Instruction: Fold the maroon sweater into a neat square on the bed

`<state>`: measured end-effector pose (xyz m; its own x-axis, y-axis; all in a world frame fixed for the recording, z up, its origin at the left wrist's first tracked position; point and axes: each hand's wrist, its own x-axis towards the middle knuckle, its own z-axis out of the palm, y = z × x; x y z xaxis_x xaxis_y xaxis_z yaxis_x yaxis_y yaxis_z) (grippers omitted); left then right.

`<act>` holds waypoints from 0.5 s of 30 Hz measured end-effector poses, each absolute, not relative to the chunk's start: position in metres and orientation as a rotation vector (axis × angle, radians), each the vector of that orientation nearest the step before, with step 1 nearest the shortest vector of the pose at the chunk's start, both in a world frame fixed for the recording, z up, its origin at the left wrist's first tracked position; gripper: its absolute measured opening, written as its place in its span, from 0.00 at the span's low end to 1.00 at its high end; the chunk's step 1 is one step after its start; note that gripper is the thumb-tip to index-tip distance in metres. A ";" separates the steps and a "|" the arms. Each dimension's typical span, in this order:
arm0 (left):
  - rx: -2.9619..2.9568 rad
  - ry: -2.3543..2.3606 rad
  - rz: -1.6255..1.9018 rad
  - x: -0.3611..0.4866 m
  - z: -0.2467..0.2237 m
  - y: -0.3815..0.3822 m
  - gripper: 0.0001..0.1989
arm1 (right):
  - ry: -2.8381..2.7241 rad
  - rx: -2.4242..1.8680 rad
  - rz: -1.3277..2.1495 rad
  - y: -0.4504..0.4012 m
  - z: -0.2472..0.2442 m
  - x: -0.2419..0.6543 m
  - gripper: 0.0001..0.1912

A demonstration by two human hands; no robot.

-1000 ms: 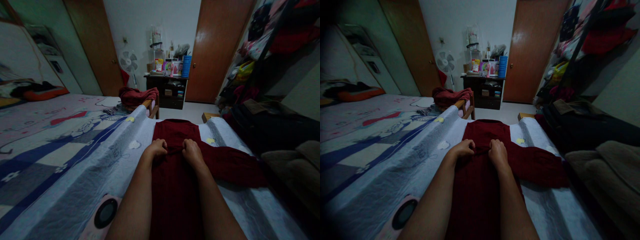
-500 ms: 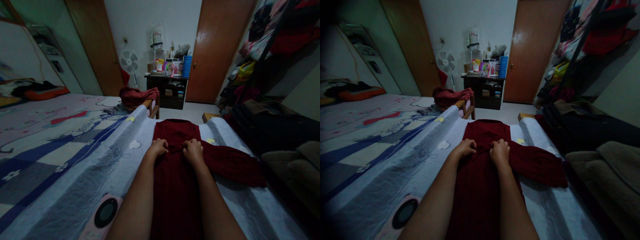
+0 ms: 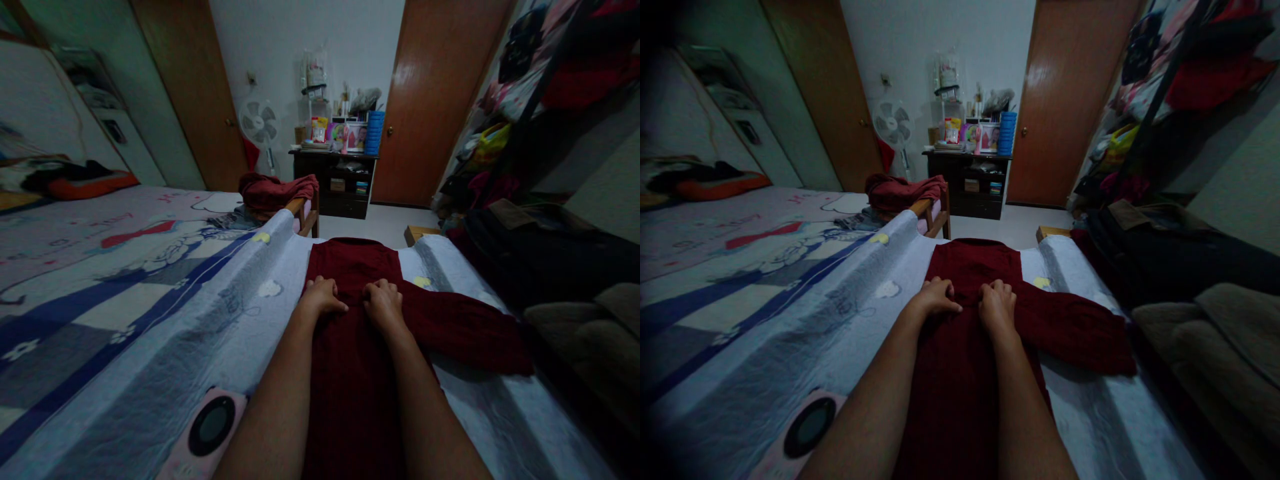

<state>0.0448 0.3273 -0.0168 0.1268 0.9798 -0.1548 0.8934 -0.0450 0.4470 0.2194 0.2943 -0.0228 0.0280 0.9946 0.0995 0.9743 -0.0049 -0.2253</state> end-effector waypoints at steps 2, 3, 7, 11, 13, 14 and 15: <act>1.995 1.835 0.273 0.048 -0.017 0.325 0.17 | -2.016 -2.069 0.111 0.294 -0.023 0.219 0.12; 2.008 1.839 0.281 0.049 -0.016 0.324 0.15 | -2.006 -2.067 0.103 0.294 -0.023 0.220 0.12; 2.035 1.791 0.309 0.048 -0.013 0.326 0.07 | -1.974 -2.083 0.081 0.294 -0.023 0.222 0.10; 2.017 1.718 0.310 0.042 -0.013 0.331 0.04 | -1.975 -2.100 0.076 0.295 -0.024 0.222 0.07; 2.001 1.688 0.322 0.039 -0.015 0.333 0.05 | -1.953 -2.080 0.053 0.296 -0.023 0.221 0.06; 1.995 1.677 0.331 0.038 -0.016 0.334 0.06 | -1.924 -2.059 0.028 0.296 -0.022 0.221 0.05; 1.990 1.669 0.338 0.037 -0.017 0.334 0.07 | -1.891 -2.032 -0.001 0.296 -0.021 0.220 0.05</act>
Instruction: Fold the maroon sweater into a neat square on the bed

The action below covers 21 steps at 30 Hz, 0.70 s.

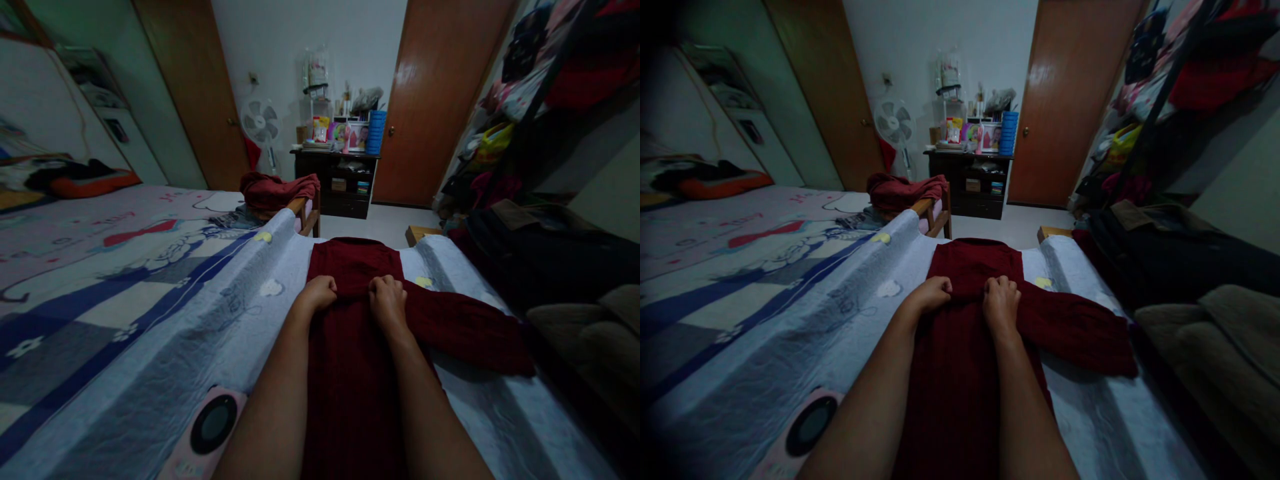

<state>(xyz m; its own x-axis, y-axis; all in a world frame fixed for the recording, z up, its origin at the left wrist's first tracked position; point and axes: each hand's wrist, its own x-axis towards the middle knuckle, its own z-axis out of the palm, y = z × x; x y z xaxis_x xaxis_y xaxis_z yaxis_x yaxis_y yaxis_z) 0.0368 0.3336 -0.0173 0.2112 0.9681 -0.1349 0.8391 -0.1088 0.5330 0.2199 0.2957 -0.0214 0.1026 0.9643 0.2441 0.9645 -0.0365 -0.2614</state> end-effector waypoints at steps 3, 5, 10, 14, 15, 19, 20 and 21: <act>1.984 1.664 0.350 0.036 -0.019 0.333 0.10 | -1.807 -1.959 -0.050 0.296 -0.018 0.218 0.05; 1.981 1.670 0.348 0.037 -0.019 0.332 0.11 | -1.809 -1.940 -0.019 0.297 -0.017 0.218 0.05; 1.967 1.676 0.348 0.041 -0.018 0.331 0.09 | -1.854 -1.997 0.034 0.299 -0.018 0.219 0.12; 1.937 1.691 0.365 0.042 -0.019 0.332 0.07 | -1.837 -2.070 -0.033 0.297 -0.017 0.220 0.13; 1.930 1.692 0.370 0.042 -0.019 0.332 0.06 | -1.814 -2.087 -0.057 0.296 -0.016 0.219 0.12; 1.898 1.674 0.390 0.041 -0.019 0.333 0.04 | -1.774 -2.107 -0.073 0.295 -0.011 0.218 0.12; 1.888 1.667 0.393 0.041 -0.020 0.333 0.03 | -1.778 -2.107 -0.053 0.295 -0.010 0.218 0.13; 1.879 1.659 0.394 0.041 -0.020 0.334 0.03 | -1.779 -2.110 -0.033 0.295 -0.010 0.217 0.14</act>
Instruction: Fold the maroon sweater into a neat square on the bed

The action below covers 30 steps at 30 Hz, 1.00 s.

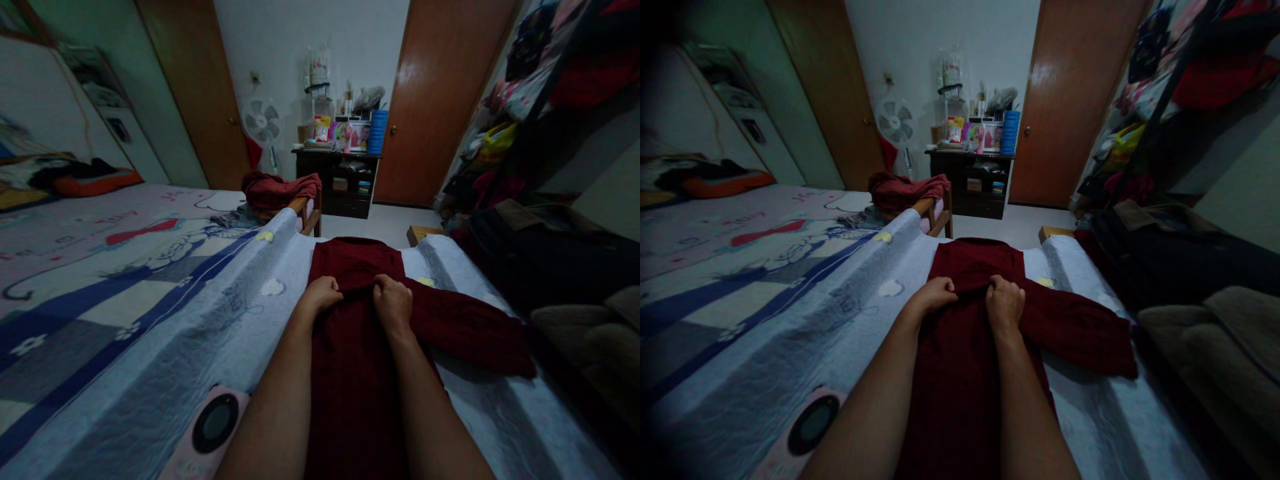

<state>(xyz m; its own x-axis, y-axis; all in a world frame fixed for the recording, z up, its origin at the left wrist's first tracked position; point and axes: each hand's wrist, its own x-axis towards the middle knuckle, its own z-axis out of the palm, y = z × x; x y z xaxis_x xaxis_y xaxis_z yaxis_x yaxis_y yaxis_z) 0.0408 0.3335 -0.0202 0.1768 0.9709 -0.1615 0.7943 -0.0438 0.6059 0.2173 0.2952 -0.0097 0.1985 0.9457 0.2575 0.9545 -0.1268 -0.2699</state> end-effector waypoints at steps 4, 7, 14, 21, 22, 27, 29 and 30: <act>1.856 1.602 0.387 0.040 -0.020 0.333 0.04 | -1.774 -2.124 -0.015 0.296 -0.010 0.217 0.15; 1.850 1.527 0.360 0.039 -0.019 0.333 0.05 | -1.774 -2.101 -0.012 0.297 -0.013 0.216 0.17; 1.899 1.539 0.354 0.039 -0.024 0.338 0.08 | -1.803 -2.014 0.077 0.301 -0.025 0.216 0.22; 1.945 1.661 0.347 0.042 -0.034 0.335 0.09 | -1.816 -2.097 0.074 0.303 -0.034 0.218 0.25; 1.952 1.678 0.349 0.043 -0.034 0.333 0.11 | -1.839 -2.103 0.076 0.302 -0.035 0.218 0.27; 2.064 1.754 0.306 0.045 -0.030 0.329 0.17 | -1.866 -2.134 0.066 0.300 -0.033 0.216 0.29; 2.106 1.767 0.279 0.046 -0.030 0.330 0.14 | -1.816 -2.125 0.020 0.299 -0.029 0.214 0.25; 2.114 1.779 0.279 0.046 -0.031 0.331 0.13 | -1.801 -2.091 -0.010 0.299 -0.027 0.212 0.23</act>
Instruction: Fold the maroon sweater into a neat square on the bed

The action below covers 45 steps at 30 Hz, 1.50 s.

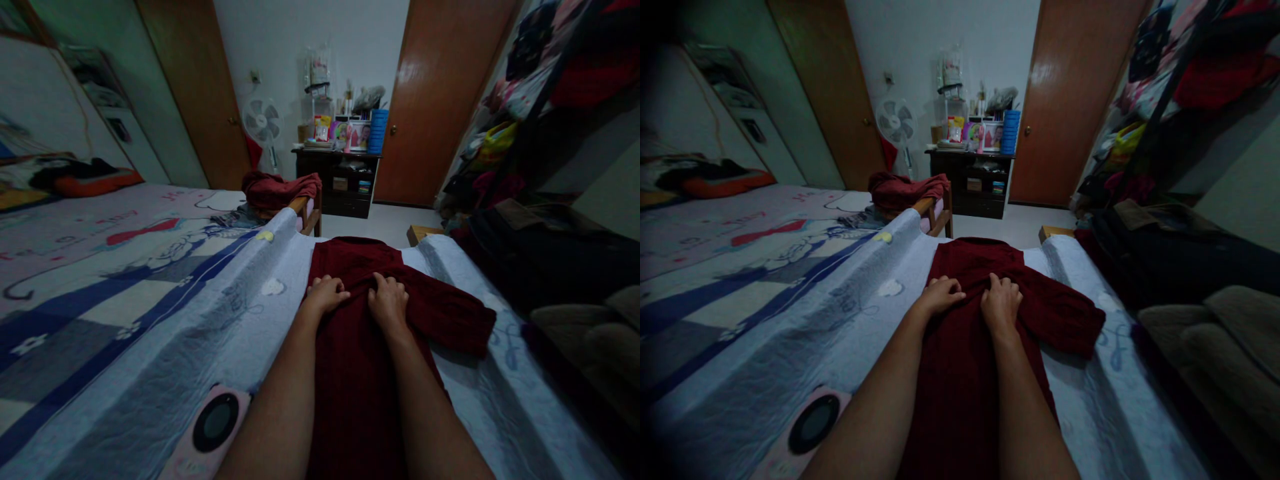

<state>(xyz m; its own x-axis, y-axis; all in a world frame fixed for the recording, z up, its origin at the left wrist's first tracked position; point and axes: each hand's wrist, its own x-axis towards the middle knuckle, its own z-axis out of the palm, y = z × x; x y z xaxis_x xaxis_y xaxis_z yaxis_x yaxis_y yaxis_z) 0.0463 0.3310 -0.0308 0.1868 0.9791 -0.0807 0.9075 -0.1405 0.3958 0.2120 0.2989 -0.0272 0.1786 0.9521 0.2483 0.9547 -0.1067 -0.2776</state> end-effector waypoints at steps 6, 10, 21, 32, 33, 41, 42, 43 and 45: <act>2.124 1.888 0.342 0.055 -0.036 0.335 0.12 | -2.069 -1.698 -0.012 0.300 -0.036 0.196 0.20; 2.158 1.957 0.416 0.060 -0.038 0.334 0.16 | -2.054 -1.818 0.089 0.300 -0.044 0.197 0.20; 2.226 1.789 0.467 0.068 -0.056 0.348 0.29 | -1.846 -2.012 0.187 0.304 -0.017 0.238 0.17; 2.266 1.844 0.401 0.075 -0.057 0.346 0.22 | -1.540 -2.187 0.072 0.293 0.008 0.305 0.17; 2.269 1.847 0.382 0.075 -0.057 0.346 0.23 | -1.527 -2.219 0.058 0.292 0.010 0.305 0.17; 2.243 1.861 0.329 0.076 -0.061 0.349 0.26 | -1.541 -2.563 -0.137 0.293 0.023 0.351 0.23; 2.242 1.865 0.330 0.077 -0.061 0.349 0.25 | -1.560 -2.608 -0.145 0.294 0.024 0.361 0.23; 2.241 1.867 0.332 0.077 -0.061 0.349 0.25 | -1.595 -2.652 -0.132 0.295 0.025 0.371 0.21; 2.240 1.866 0.334 0.077 -0.060 0.349 0.25 | -1.646 -2.728 -0.057 0.297 0.025 0.387 0.20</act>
<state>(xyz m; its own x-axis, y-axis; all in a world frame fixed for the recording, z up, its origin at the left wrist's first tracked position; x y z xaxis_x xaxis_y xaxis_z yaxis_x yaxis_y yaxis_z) 0.0772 0.3485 -0.0602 0.1744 0.9838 0.0409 0.9370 -0.1786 0.3002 0.3869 0.2966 0.0251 0.4660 0.8848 0.0071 0.8831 -0.4656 0.0572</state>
